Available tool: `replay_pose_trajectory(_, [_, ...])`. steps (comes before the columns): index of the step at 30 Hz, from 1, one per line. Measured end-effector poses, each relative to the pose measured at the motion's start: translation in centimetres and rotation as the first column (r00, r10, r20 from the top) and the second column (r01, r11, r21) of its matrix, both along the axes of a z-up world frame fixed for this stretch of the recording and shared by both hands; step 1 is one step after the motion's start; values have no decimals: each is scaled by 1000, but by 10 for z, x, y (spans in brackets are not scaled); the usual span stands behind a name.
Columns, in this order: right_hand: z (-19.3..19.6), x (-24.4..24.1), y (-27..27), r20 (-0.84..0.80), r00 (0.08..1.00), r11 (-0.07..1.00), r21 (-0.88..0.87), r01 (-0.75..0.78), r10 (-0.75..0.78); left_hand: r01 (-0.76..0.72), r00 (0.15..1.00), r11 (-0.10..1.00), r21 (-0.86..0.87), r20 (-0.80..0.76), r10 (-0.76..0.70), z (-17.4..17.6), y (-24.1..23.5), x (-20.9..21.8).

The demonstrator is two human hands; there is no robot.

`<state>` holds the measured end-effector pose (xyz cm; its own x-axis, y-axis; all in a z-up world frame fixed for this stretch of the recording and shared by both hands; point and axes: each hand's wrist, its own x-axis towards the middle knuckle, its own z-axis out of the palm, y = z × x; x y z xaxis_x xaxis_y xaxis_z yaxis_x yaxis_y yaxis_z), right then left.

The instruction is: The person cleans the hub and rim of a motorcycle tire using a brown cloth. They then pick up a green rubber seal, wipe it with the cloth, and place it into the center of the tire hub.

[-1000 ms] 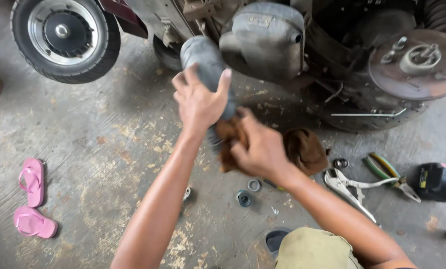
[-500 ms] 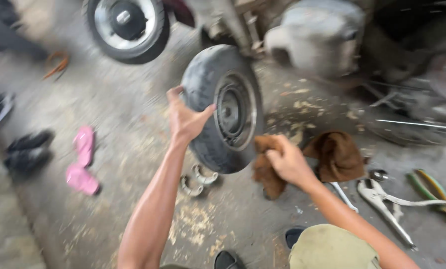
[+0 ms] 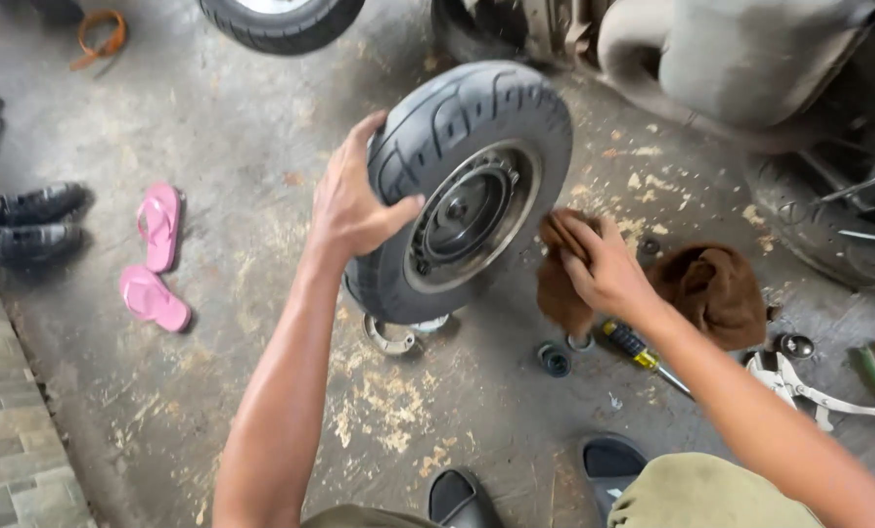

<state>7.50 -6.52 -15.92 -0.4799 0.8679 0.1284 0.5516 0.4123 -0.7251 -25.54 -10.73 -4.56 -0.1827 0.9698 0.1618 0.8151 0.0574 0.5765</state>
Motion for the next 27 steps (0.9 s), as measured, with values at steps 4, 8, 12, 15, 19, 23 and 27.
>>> replay_pose_trajectory(4, [-11, -52, 34, 64, 992, 891, 436, -127, 110, -2, 998, 998, 58, -59, 5, 2, 20, 9])
replay_pose_trajectory(8, [-54, -87, 63, 349, 935, 800, 579, -156, -71, 8, 998, 998, 69, -67, -4, 9, 36, 14])
replay_pose_trajectory(12, [-49, -101, 62, 104, 995, 771, 634, -60, -8, -5, 998, 997, 79, -66, 10, 11, 49, 12])
replay_pose_trajectory(15, [-58, -102, 50, -93, 987, 930, 356, -88, 129, -29, 997, 997, 67, -71, 34, 10, 56, 11])
replay_pose_trajectory(19, [-86, -134, 65, -139, 975, 948, 292, -128, 174, -17, 997, 998, 65, -79, 22, 5, 62, 3])
replay_pose_trajectory(23, [-115, -150, 95, 296, 955, 760, 616, -207, 21, -21, 998, 998, 66, -52, 25, 1, 66, -4])
replay_pose_trajectory(27, [-132, -163, 96, 217, 974, 764, 639, -88, -69, 16, 1000, 993, 115, -21, -13, -4, 67, -14])
